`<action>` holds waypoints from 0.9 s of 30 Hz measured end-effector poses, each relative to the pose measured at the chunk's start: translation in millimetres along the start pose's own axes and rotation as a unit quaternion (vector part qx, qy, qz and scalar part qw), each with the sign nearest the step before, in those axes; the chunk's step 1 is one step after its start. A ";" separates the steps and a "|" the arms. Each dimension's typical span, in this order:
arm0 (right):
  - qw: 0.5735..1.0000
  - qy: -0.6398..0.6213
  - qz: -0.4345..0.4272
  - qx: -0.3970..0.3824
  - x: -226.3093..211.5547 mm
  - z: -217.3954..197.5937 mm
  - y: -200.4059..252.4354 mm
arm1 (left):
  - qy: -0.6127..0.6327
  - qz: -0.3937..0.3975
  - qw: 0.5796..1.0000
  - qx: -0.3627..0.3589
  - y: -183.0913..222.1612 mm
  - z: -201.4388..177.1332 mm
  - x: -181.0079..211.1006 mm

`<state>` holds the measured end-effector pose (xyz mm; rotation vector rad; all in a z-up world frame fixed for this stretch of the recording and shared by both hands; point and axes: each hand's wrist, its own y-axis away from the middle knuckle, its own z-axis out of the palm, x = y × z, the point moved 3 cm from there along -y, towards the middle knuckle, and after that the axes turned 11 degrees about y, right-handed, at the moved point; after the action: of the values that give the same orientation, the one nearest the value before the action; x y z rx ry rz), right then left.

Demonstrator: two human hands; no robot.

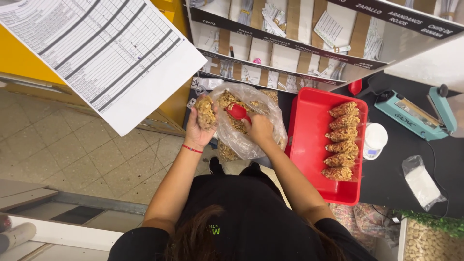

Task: The person scoops granola from a bulk bag into small clear plastic bags using a red scoop. They weigh each bag on a digital scale, adjust the contents, and place the filled bags into a red tray. The process is repeated for multiple bags.

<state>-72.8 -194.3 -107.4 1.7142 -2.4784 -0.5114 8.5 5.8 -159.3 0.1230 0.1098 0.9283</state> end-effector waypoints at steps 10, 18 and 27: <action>0.985 -0.160 -0.033 0.049 -31.9 13.1 -21.1 | -0.004 0.016 1.000 0.008 6.0 4.6 -1.5; 0.974 -0.189 -0.068 0.110 -16.8 2.3 -12.7 | 0.023 0.019 0.999 0.038 -2.8 -13.4 -1.3; 0.943 -0.236 -0.155 0.177 40.4 -63.7 47.8 | -0.057 0.034 0.997 0.048 -3.9 16.3 -11.2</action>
<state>-114.1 -230.6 -37.0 2.3941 -2.7606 -0.5899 7.4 -6.4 -143.3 0.2692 0.0447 0.9815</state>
